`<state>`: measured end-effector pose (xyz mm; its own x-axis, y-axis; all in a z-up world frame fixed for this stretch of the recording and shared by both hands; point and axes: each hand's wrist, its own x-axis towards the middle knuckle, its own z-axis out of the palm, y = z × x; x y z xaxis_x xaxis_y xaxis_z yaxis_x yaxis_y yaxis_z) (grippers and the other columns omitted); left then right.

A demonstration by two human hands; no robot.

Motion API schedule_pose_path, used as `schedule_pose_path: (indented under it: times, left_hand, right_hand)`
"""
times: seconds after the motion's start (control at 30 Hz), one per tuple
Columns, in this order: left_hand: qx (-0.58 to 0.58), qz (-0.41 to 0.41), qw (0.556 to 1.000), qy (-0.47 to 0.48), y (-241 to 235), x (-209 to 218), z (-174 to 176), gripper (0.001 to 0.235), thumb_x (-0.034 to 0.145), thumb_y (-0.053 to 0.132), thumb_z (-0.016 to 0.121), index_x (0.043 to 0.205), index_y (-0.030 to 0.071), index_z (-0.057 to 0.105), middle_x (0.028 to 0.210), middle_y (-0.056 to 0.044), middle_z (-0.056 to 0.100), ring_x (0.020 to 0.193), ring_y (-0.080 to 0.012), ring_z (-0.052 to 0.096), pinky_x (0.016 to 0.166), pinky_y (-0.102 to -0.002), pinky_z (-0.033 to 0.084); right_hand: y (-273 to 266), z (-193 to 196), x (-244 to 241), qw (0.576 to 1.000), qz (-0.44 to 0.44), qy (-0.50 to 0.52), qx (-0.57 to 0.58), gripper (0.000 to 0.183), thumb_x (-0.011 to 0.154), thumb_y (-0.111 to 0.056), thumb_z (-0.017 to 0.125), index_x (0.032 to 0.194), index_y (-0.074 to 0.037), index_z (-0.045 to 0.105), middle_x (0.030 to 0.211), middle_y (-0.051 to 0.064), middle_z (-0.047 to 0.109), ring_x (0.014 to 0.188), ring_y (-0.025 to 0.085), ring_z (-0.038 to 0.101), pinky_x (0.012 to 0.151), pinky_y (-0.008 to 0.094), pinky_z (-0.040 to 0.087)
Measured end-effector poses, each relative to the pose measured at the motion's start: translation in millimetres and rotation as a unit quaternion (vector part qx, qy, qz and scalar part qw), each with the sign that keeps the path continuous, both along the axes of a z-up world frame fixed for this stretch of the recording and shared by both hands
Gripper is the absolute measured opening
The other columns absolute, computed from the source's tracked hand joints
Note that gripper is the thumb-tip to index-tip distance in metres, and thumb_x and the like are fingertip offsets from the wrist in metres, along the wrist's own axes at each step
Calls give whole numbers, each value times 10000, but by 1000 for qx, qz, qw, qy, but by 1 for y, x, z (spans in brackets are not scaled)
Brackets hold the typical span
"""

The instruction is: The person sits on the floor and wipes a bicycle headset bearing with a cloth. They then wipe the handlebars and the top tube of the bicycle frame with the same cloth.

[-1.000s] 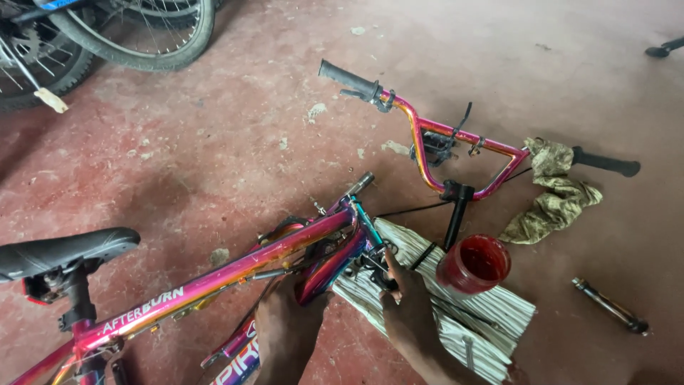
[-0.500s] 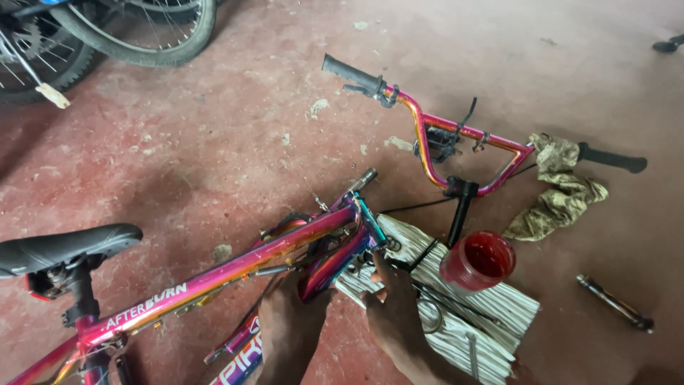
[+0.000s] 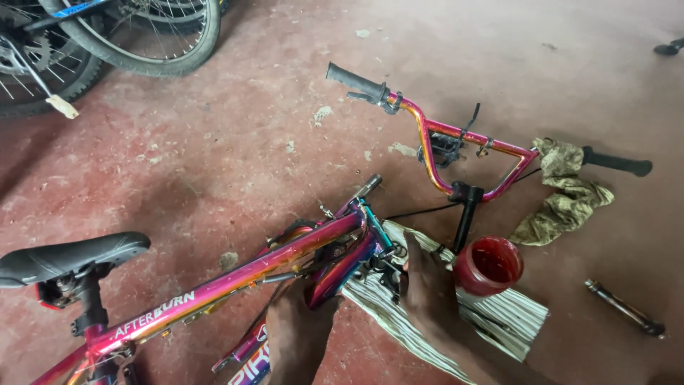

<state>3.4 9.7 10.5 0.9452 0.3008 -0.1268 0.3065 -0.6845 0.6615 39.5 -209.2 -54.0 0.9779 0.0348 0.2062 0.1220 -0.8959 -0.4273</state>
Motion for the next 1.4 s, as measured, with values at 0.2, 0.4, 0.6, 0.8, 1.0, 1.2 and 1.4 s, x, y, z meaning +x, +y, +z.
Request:
schedule_pose_path:
  times: [0.2, 0.4, 0.6, 0.8, 1.0, 1.2, 1.4]
  left_hand:
    - [-1, -6, 1000, -17, 4, -2, -7, 389, 655, 310, 909, 963, 122, 763, 861, -46, 750, 725, -248, 693, 718, -370, 567]
    - [-10, -24, 998, -59, 11, -7, -8, 369, 636, 313, 905, 919, 118, 769, 846, -62, 762, 730, -273, 702, 729, -382, 569]
    - [4, -16, 998, -63, 6, -28, -5, 364, 638, 328, 903, 856, 84, 744, 803, -83, 715, 693, -294, 651, 700, -399, 543]
    - [-39, -32, 996, -70, 17, -52, -14, 354, 683, 308, 836, 964, 104, 764, 845, -77, 792, 709, -276, 718, 712, -388, 569]
    - [-22, -53, 992, -115, 19, -67, -13, 389, 678, 237, 851, 1023, 93, 745, 944, -82, 760, 807, -296, 710, 770, -395, 573]
    - [161, -22, 986, -26, 13, -67, -18, 430, 842, 556, 700, 1135, 242, 725, 1087, -29, 758, 1007, -325, 708, 986, -498, 479]
    - [137, -11, 984, -113, 12, -54, -8, 421, 844, 460, 688, 1214, 257, 690, 1134, 19, 774, 961, -325, 736, 903, -490, 511]
  right_hand:
    - [1, 24, -11, 998, -43, 39, 37, 834, 747, 38, 642, 1522, -8, 338, 1070, 204, 671, 841, 362, 709, 705, 489, 576]
    - [-19, 60, -42, 986, -46, 73, 141, 568, 789, 57, 534, 1340, -79, 510, 862, 123, 723, 740, 280, 707, 691, 444, 537]
    - [-54, 47, -102, 951, -29, 224, 210, 704, 844, -119, 632, 1503, -196, 397, 1035, 68, 741, 740, 176, 708, 639, 326, 535]
    - [-65, 1, -160, 985, 16, 128, 112, 795, 800, -158, 725, 1511, -167, 368, 1028, 101, 722, 855, 263, 744, 720, 390, 613]
    - [-61, -11, -172, 987, 57, 148, 12, 1049, 793, -368, 824, 1598, -135, 194, 1029, 87, 681, 846, 254, 715, 704, 420, 577]
    - [-45, 7, -152, 995, 52, 69, -45, 997, 789, -183, 699, 1604, -7, 153, 919, 134, 682, 665, 289, 674, 567, 433, 551]
    - [-51, -20, -125, 994, -96, 7, 56, 837, 791, -164, 621, 1549, -59, 282, 1097, 188, 658, 782, 392, 711, 672, 509, 579]
